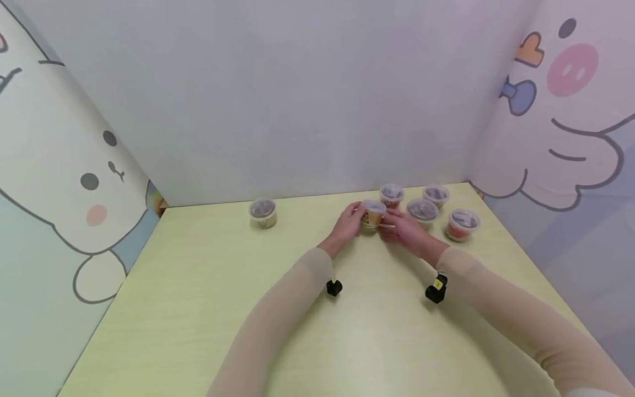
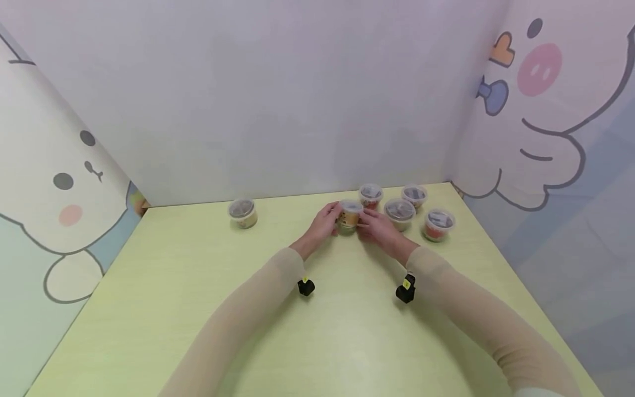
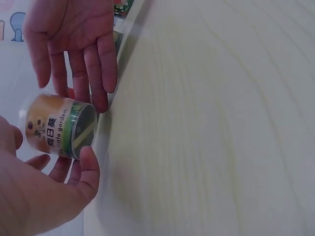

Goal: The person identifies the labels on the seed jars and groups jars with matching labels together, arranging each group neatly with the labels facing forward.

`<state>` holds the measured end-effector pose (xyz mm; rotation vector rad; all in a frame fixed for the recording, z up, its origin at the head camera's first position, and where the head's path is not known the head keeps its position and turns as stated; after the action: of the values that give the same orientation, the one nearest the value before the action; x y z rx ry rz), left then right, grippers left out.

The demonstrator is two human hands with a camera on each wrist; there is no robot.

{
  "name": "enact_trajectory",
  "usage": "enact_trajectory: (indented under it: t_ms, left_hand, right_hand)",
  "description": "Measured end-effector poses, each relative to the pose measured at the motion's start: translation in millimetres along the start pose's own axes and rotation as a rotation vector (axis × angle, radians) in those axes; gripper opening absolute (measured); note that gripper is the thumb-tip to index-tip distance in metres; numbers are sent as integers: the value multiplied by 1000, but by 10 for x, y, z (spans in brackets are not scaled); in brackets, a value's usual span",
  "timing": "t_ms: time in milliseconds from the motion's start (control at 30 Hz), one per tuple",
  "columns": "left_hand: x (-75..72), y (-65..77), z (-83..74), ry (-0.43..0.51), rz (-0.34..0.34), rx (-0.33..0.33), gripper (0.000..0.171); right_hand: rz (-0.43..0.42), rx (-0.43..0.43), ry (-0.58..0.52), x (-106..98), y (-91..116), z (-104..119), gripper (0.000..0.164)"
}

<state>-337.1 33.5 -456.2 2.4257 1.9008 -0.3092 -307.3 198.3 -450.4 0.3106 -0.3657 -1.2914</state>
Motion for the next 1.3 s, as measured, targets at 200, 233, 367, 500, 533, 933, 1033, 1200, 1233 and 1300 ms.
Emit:
enact_trajectory:
  t_ms: [200, 233, 367, 500, 533, 933, 1033, 1200, 1233, 1300]
  left_hand:
    - [-154, 74, -72, 51, -17, -10, 61]
    - [-183, 87, -86, 60, -12, -7, 61]
    - [-312, 139, -138, 69, 2, 14, 61]
    - [-433, 185, -152, 87, 10, 22, 58]
    - [-461, 198, -153, 90, 11, 23, 58]
    - [-878, 341, -298, 50, -64, 55, 59]
    - [-952, 340, -334, 53, -121, 46, 59]
    - [-1015, 344, -310, 80, -210, 21, 61]
    - [-1026, 347, -302, 81, -229, 20, 61]
    - [-1044, 353, -286, 81, -264, 21, 61]
  right_hand:
    - [49, -2, -78, 132, 21, 69, 66]
    - [66, -2, -80, 159, 31, 88, 68]
    - [132, -1, -89, 267, 62, 163, 70]
    - [202, -3, -92, 364, 71, 225, 64]
    - [216, -4, -86, 388, 74, 239, 63]
    - [289, -2, -48, 773, 131, 452, 62]
    - [316, 3, -48, 905, 154, 500, 63]
    - [327, 13, -72, 1094, 157, 501, 63]
    - [325, 11, -73, 1125, 156, 494, 62]
    - [320, 5, -50, 1182, 159, 477, 60]
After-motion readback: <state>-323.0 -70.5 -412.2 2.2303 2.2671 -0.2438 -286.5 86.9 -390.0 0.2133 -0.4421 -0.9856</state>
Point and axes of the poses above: each hand's wrist, its own y-axis away from the middle knuckle, its own x-axis out of the palm, z = x × y, the point moved 4 cm from there along -y, towards the middle knuckle, and after that the axes turned 10 degrees about x, right-handed, at the moved point
